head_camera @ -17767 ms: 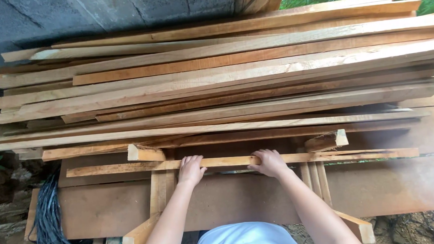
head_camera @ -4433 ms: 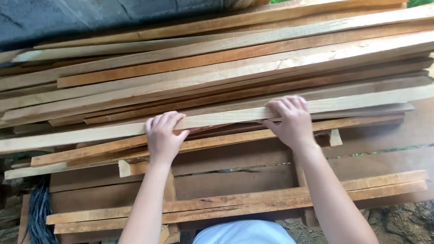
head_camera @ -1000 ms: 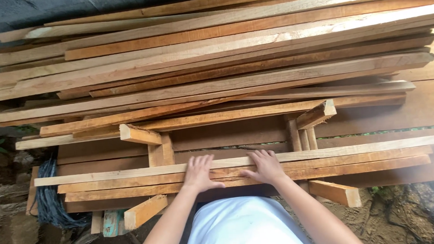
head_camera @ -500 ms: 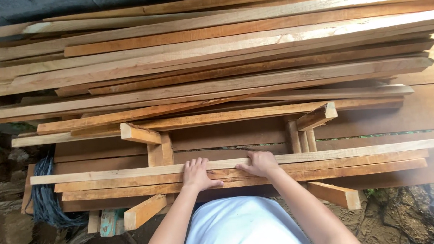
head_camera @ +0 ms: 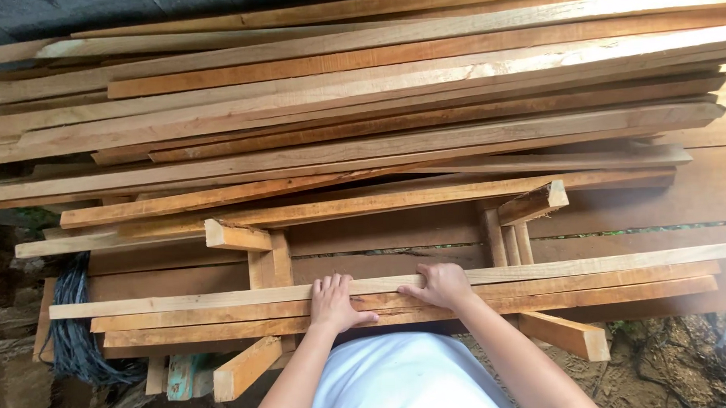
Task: Organizing and aligning wooden planks on a storage rack.
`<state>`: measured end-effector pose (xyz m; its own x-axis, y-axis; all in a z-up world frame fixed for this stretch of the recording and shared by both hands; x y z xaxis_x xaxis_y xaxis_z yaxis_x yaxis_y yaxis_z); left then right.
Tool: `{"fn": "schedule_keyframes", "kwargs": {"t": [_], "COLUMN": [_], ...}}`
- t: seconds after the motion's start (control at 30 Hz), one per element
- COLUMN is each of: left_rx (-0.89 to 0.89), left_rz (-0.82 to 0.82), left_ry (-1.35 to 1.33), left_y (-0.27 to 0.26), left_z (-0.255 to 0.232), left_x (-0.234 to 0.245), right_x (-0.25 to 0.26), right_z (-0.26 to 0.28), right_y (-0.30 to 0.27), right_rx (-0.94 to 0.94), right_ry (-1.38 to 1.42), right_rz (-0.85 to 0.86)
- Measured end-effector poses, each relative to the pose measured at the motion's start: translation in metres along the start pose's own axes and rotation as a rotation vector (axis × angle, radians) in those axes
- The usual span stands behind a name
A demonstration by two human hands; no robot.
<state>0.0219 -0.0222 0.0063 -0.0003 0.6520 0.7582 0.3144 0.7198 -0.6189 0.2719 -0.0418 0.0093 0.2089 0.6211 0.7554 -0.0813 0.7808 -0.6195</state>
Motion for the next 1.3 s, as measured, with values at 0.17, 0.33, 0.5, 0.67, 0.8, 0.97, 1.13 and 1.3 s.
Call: {"fn": "schedule_keyframes", "kwargs": {"t": [0.17,0.33,0.5,0.67,0.8,0.97,1.13,1.3], "left_rx": [-0.033,-0.018,0.019,0.039,0.063,0.068,0.061,-0.027], "left_rz": [0.017,0.026,0.081,0.133,0.149,0.149,0.122,-0.209], "left_ry": [-0.020,-0.037,-0.014,-0.027,-0.088,-0.080,-0.056,-0.081], "left_y": [0.002,0.015,0.015,0.026,0.032,0.034,0.041,0.065], "left_z": [0.006,0.025,0.025,0.031,0.038,0.038,0.036,0.037], "left_x": [0.009,0.003,0.003,0.001,-0.006,-0.010,-0.010,0.016], "right_x": [-0.007,0.003,0.003,-0.011,-0.013,-0.012,-0.013,0.012], "right_z": [-0.002,0.002,0.006,-0.002,-0.002,-0.004,-0.007,-0.016], "right_y": [0.009,0.005,-0.002,0.006,0.008,0.011,0.019,0.043], "right_rx": [0.009,0.023,0.047,0.068,0.079,0.062,0.058,0.086], "right_ry": [0.011,-0.010,-0.012,0.011,0.037,0.050,0.069,0.115], "right_rz": [0.036,0.058,0.030,-0.008,-0.029,-0.021,-0.013,-0.429]}}
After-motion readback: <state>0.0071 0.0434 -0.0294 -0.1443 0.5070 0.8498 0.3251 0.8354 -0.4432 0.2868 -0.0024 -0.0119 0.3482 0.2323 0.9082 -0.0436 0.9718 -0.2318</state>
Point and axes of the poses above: each hand's wrist, its own y-axis towards the middle knuckle, its own x-axis out of the back of the hand, z = x × y, the point moved 6 cm from there along y, towards the middle knuckle, and after that the axes turned 1 degree about x, right-handed, at the moved point
